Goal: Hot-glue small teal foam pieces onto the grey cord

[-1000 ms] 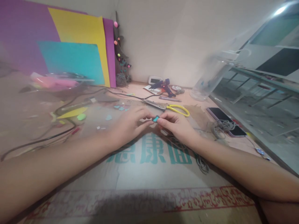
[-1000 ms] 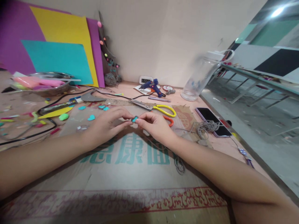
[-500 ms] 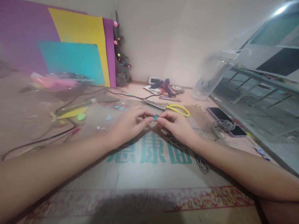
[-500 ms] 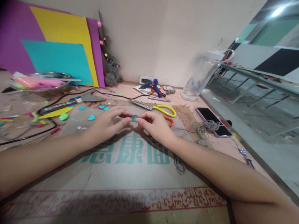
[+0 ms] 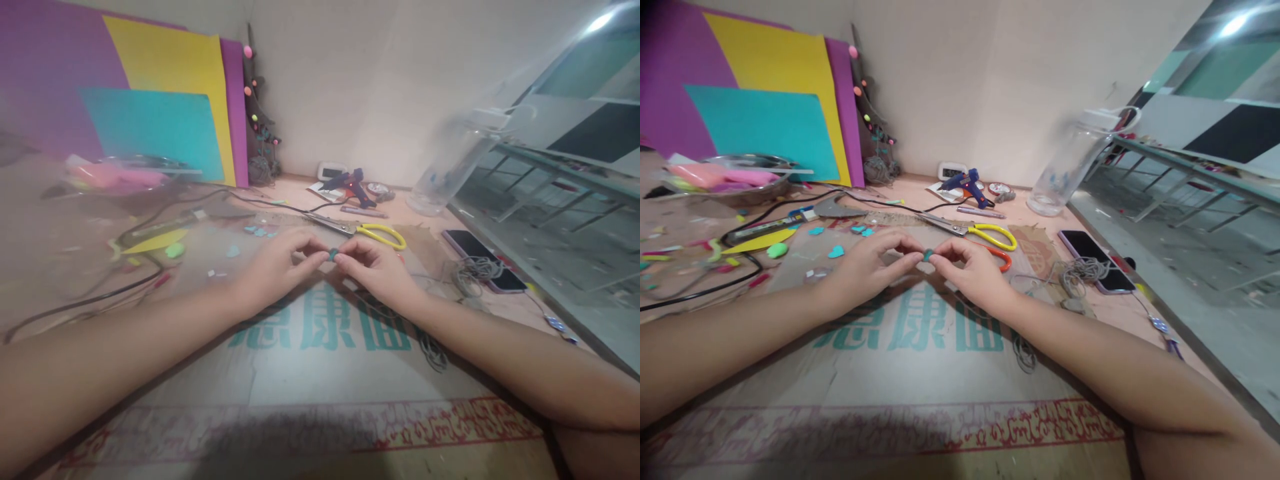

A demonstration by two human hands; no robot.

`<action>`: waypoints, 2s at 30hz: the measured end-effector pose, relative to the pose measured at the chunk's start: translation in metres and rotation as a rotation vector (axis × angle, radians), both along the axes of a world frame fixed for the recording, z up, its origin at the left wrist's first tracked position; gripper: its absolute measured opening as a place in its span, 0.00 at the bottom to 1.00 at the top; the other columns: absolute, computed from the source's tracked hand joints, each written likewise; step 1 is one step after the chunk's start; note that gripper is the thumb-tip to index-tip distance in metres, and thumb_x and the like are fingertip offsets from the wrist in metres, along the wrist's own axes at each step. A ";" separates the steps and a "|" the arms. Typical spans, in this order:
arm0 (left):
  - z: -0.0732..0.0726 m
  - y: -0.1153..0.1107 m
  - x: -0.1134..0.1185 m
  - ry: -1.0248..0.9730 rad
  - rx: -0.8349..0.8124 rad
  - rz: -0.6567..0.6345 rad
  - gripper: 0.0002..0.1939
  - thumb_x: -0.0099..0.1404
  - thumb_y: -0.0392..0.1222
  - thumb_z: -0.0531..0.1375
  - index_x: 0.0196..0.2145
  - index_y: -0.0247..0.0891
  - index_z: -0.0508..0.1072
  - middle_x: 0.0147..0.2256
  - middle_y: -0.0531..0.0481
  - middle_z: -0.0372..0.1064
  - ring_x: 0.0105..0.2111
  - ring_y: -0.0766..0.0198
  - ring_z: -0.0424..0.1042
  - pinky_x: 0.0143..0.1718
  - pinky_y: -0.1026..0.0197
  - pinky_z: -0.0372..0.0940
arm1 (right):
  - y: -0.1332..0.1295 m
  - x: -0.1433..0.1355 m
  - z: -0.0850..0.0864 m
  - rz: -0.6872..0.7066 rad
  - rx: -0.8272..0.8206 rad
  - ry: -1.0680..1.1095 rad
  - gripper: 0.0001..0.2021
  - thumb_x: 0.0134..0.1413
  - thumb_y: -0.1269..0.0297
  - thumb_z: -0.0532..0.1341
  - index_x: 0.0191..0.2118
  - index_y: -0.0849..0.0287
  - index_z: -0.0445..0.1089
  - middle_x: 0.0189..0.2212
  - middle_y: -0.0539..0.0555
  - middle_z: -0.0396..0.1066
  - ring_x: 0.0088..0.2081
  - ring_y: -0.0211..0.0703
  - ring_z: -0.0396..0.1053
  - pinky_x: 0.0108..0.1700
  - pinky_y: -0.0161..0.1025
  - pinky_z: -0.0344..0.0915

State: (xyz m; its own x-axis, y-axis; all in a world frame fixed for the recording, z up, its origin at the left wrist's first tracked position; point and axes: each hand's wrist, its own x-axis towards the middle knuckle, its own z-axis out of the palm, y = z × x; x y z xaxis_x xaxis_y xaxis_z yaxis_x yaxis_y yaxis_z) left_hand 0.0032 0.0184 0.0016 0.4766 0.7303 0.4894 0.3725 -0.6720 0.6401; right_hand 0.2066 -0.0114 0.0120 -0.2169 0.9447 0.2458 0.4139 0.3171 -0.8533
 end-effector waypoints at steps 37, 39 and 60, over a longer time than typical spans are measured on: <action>0.005 -0.001 0.002 0.087 -0.235 -0.014 0.18 0.67 0.54 0.56 0.32 0.37 0.76 0.28 0.52 0.72 0.29 0.63 0.68 0.31 0.62 0.60 | 0.006 0.004 0.000 -0.038 0.106 -0.114 0.11 0.58 0.58 0.61 0.29 0.58 0.69 0.23 0.48 0.67 0.25 0.36 0.61 0.28 0.36 0.59; 0.004 -0.002 0.003 0.091 -0.270 -0.010 0.18 0.66 0.54 0.57 0.32 0.37 0.76 0.29 0.51 0.73 0.29 0.63 0.69 0.31 0.62 0.60 | 0.004 0.003 0.001 -0.022 0.136 -0.139 0.10 0.58 0.58 0.62 0.29 0.57 0.70 0.24 0.49 0.69 0.26 0.37 0.63 0.29 0.36 0.60; 0.004 0.000 0.003 0.039 -0.257 0.016 0.16 0.66 0.53 0.58 0.32 0.37 0.76 0.29 0.51 0.74 0.29 0.63 0.70 0.30 0.62 0.62 | 0.008 0.004 -0.003 -0.076 0.227 -0.164 0.11 0.58 0.57 0.62 0.29 0.57 0.70 0.25 0.50 0.71 0.28 0.39 0.66 0.32 0.37 0.61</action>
State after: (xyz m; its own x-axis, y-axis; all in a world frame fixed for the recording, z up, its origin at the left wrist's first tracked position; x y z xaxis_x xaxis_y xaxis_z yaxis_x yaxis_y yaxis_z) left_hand 0.0059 0.0183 0.0052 0.4790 0.8358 0.2685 0.4098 -0.4834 0.7736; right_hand 0.2103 -0.0033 0.0086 -0.2023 0.8844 0.4206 0.5701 0.4555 -0.6837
